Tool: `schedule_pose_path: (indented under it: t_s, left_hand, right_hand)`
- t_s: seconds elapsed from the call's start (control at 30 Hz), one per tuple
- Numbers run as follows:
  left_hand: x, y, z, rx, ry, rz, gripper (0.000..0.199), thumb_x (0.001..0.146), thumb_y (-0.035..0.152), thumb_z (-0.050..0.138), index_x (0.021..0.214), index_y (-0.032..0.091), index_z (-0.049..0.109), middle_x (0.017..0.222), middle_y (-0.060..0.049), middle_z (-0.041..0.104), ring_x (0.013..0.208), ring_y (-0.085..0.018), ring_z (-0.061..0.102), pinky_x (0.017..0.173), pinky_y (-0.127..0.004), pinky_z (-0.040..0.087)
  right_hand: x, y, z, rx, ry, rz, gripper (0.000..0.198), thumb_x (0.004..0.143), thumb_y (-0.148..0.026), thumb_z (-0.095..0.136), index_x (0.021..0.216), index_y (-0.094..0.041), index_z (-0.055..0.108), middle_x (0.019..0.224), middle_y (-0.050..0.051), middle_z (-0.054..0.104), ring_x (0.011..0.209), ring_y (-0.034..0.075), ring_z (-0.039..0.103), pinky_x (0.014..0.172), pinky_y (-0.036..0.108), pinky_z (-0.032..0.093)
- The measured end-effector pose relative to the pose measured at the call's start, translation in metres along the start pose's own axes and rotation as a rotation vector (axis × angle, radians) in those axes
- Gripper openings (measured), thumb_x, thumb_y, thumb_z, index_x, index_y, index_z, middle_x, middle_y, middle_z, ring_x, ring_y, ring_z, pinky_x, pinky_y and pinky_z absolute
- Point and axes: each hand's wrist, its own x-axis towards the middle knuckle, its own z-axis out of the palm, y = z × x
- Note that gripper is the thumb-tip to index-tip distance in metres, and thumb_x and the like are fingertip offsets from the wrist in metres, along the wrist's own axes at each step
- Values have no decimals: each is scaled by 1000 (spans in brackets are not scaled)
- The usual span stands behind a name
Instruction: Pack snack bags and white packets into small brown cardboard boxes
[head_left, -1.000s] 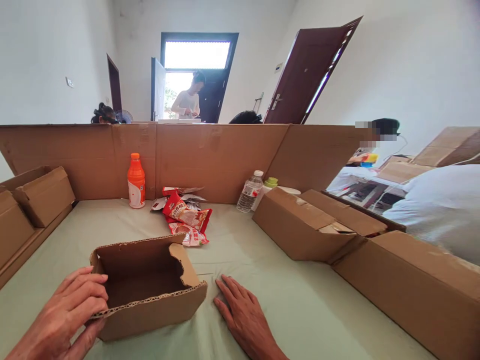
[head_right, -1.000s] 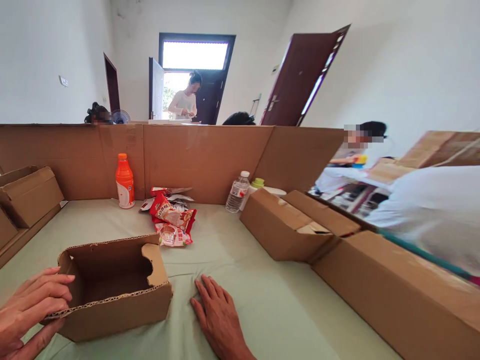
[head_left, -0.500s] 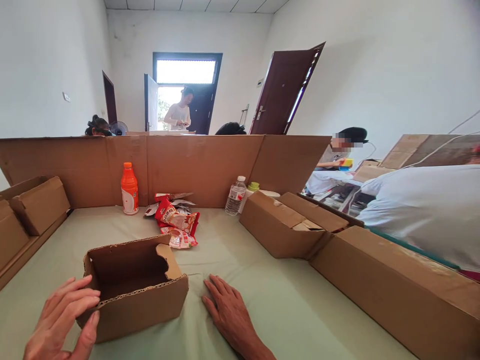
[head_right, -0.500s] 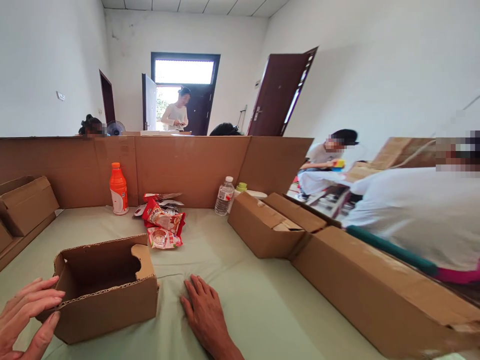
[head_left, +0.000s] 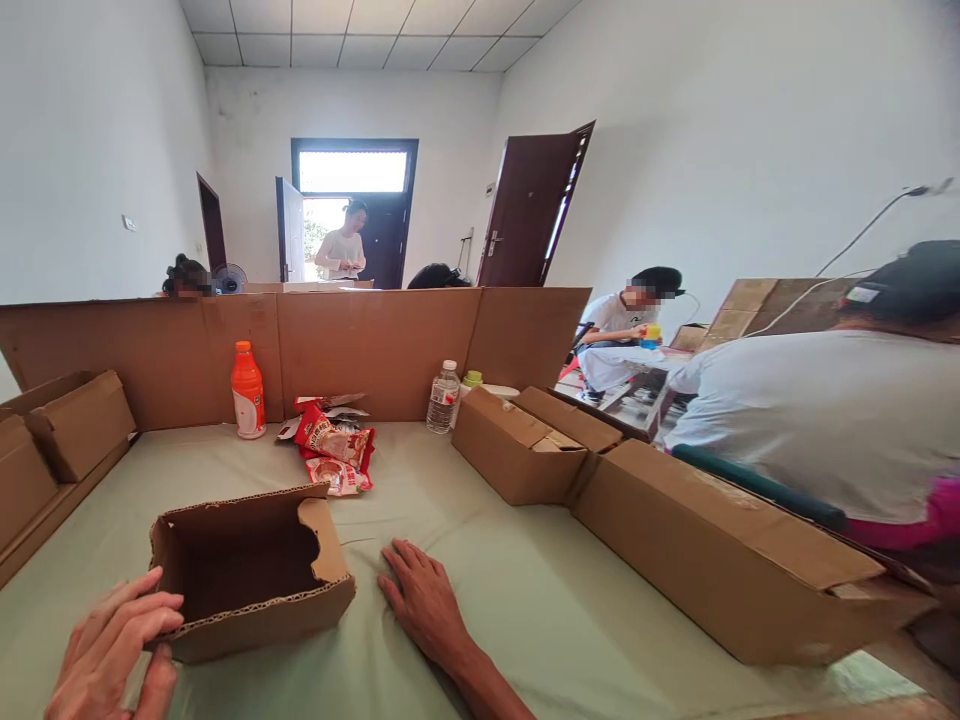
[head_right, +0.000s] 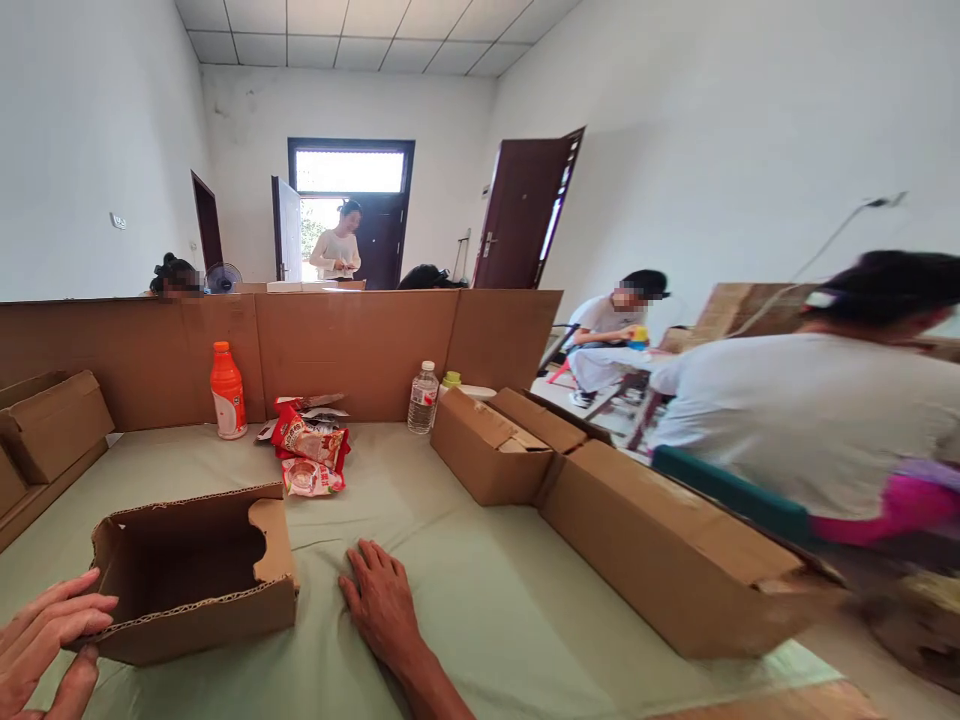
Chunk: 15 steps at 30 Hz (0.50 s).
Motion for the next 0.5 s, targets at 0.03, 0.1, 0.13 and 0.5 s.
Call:
schedule_pose_path:
  t_s: [0.03,0.1,0.13,0.5]
  left_hand:
    - [0,1,-1,15,5,6,19,89,17,56,102,27,64,101,-2,73,114,-25,64,99,-41,47]
    - [3,4,-5,46,8,40,18,88,17,56,101,27,63,100,-1,73,112,-24,66,95,-39,49]
    - [5,5,-6,58,6,58,18,87,16,56,100,27,63,99,-1,73,111,-24,66,93,-39,50]
    - [12,19,-19,20,-46,-18,15,92,16,50,97,26,60,94,-2,74,114,-26,65,94,-40,49]
  right_hand:
    - [0,0,0,-3,-2,-2,36,97,-27,51,129,-22,67,144,10,61,137,27,53,111,41,40]
    - [0,0,0,-7,-4,0,36,98,-27,51,130,-22,67,145,10,61,137,27,53,112,40,39]
    - [0,-1,-1,-8,-2,1,36,98,-27,51,130,-22,67,145,10,61,137,26,53,112,40,39]
    - [-4,-4,-6,13,-31,8,37,100,-26,50,133,-17,65,146,14,59,137,28,52,111,41,38]
